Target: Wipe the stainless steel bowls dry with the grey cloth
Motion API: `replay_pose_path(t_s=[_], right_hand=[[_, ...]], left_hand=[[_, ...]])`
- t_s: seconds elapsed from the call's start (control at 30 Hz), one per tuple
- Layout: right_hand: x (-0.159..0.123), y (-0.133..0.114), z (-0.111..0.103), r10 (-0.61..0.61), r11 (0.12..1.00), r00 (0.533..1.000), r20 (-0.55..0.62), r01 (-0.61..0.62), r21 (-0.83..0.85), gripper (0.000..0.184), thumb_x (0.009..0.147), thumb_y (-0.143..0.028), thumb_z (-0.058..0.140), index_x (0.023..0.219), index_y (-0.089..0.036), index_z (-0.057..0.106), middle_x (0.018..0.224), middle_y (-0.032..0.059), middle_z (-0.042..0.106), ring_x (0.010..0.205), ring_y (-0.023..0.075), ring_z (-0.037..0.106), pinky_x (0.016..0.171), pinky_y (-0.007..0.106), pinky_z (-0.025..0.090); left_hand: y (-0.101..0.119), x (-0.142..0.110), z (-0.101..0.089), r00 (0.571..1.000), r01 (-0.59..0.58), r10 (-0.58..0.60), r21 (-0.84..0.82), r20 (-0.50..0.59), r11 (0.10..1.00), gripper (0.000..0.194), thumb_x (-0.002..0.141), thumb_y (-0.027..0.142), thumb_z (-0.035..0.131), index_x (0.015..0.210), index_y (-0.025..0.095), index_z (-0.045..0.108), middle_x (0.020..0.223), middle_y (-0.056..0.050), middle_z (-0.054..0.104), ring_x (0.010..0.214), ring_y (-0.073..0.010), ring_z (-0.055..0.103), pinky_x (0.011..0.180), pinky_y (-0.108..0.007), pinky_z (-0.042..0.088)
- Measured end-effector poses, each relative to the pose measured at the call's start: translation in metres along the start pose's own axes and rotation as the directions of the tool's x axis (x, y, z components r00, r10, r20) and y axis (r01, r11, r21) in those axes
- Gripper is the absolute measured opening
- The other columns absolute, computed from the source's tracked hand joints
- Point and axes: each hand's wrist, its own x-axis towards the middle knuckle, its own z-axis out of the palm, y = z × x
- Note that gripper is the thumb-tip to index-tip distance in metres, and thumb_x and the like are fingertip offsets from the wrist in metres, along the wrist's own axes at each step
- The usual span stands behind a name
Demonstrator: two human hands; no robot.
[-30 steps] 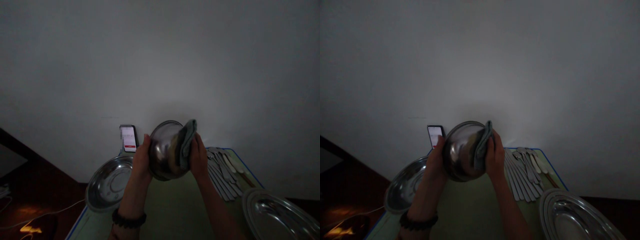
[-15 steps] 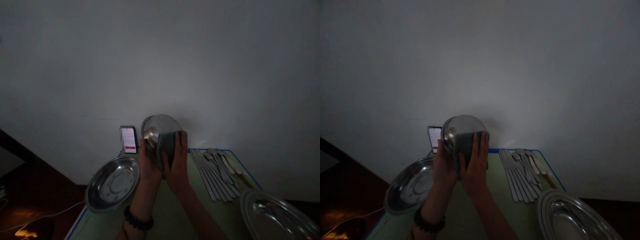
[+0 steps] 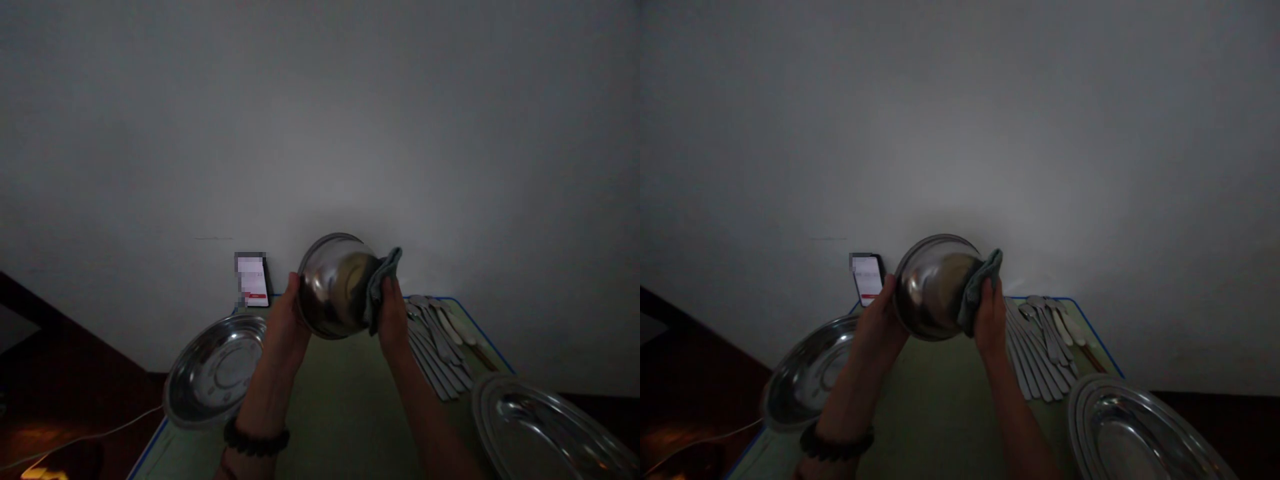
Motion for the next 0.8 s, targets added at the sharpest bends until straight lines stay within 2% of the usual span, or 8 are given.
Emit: replay_pose_path(t_s=[0.07, 0.17, 0.27, 0.33, 0.4, 0.53, 0.63, 0.8], right_hand=[[0.009, -0.002, -0.011, 0.013, 0.999, 1.0, 0.017, -0.012, -0.048, 0.056, 0.087, -0.055, 0.032, 0.117, -0.016, 0.058, 0.12, 0.0128, 0.061, 0.121, 0.0278, 0.05, 0.104, 0.049, 0.034], [0.008, -0.004, -0.014, 0.002, 0.985, 0.996, 0.093, 0.014, -0.172, 0.051, 0.087, -0.053, 0.032, 0.105, -0.015, 0.062, 0.108, 0.0148, 0.064, 0.108, 0.0288, 0.057, 0.098, 0.049, 0.04], [-0.008, -0.008, -0.001, -0.053, 0.975, 0.983, 0.175, 0.089, -0.205, 0.049, 0.089, -0.048, 0.032, 0.11, -0.013, 0.059, 0.112, 0.017, 0.063, 0.108, 0.0277, 0.058, 0.098, 0.048, 0.041], [-0.022, -0.013, 0.01, -0.134, 0.963, 0.979, 0.155, 0.165, -0.213, 0.048, 0.091, -0.046, 0.032, 0.12, -0.013, 0.053, 0.123, 0.0172, 0.058, 0.117, 0.0266, 0.053, 0.102, 0.048, 0.038], [-0.035, -0.019, 0.019, -0.277, 0.917, 0.95, 0.148, 0.307, -0.254, 0.046, 0.093, -0.041, 0.034, 0.126, -0.013, 0.049, 0.132, 0.0165, 0.052, 0.127, 0.0255, 0.044, 0.107, 0.05, 0.033], [-0.049, -0.023, 0.028, -0.549, 0.729, 0.803, 0.23, 0.596, -0.337, 0.042, 0.092, -0.027, 0.04, 0.131, -0.013, 0.046, 0.139, 0.0138, 0.047, 0.138, 0.0247, 0.028, 0.112, 0.054, 0.026], [-0.046, -0.02, 0.027, -0.61, 0.663, 0.731, 0.306, 0.682, -0.309, 0.043, 0.09, -0.022, 0.04, 0.132, -0.014, 0.046, 0.139, 0.0117, 0.048, 0.139, 0.0243, 0.027, 0.112, 0.054, 0.026], [-0.028, -0.019, 0.012, -0.637, 0.686, 0.697, 0.33, 0.707, -0.171, 0.041, 0.092, -0.024, 0.039, 0.131, -0.019, 0.049, 0.136, 0.0079, 0.053, 0.136, 0.0221, 0.034, 0.112, 0.053, 0.028]], left_hand=[[-0.002, -0.002, -0.002, 0.999, -0.023, 0.011, 0.266, 0.048, 0.964, 0.04, 0.082, 0.048, 0.056, 0.065, 0.014, 0.068, 0.057, -0.002, 0.065, 0.055, -0.0144, 0.058, 0.057, -0.026, 0.045], [-0.006, -0.01, 0.002, 0.996, -0.073, 0.035, 0.525, 0.082, 0.848, 0.046, 0.075, 0.055, 0.06, 0.053, 0.015, 0.061, 0.048, 0.002, 0.053, 0.048, -0.0111, 0.044, 0.048, -0.024, 0.032], [-0.007, -0.017, 0.009, 0.983, -0.183, 0.143, 0.737, 0.118, 0.65, 0.049, 0.077, 0.052, 0.057, 0.044, 0.017, 0.052, 0.044, 0.004, 0.042, 0.048, -0.0108, 0.036, 0.047, -0.025, 0.025], [-0.006, -0.018, 0.01, 0.974, -0.217, 0.178, 0.82, 0.142, 0.529, 0.05, 0.079, 0.052, 0.051, 0.044, 0.018, 0.049, 0.044, 0.003, 0.041, 0.05, -0.012, 0.037, 0.048, -0.026, 0.026], [-0.005, -0.017, 0.008, 0.978, -0.186, 0.183, 0.809, 0.099, 0.558, 0.047, 0.078, 0.052, 0.051, 0.046, 0.018, 0.052, 0.047, 0.002, 0.046, 0.052, -0.0136, 0.041, 0.049, -0.026, 0.03], [-0.004, -0.01, 0.001, 0.975, -0.137, 0.222, 0.705, -0.029, 0.696, 0.032, 0.076, 0.04, 0.052, 0.054, 0.019, 0.06, 0.063, -0.002, 0.061, 0.065, -0.0162, 0.054, 0.058, -0.025, 0.041], [-0.006, -0.006, -0.001, 0.98, -0.139, 0.199, 0.646, -0.02, 0.75, 0.028, 0.076, 0.035, 0.05, 0.057, 0.019, 0.063, 0.061, -0.002, 0.062, 0.064, -0.0159, 0.056, 0.058, -0.024, 0.042], [-0.005, -0.01, 0.002, 0.983, -0.145, 0.183, 0.565, -0.01, 0.812, 0.033, 0.073, 0.043, 0.062, 0.054, 0.017, 0.063, 0.053, 0.0, 0.06, 0.054, -0.0131, 0.051, 0.053, -0.023, 0.04]])
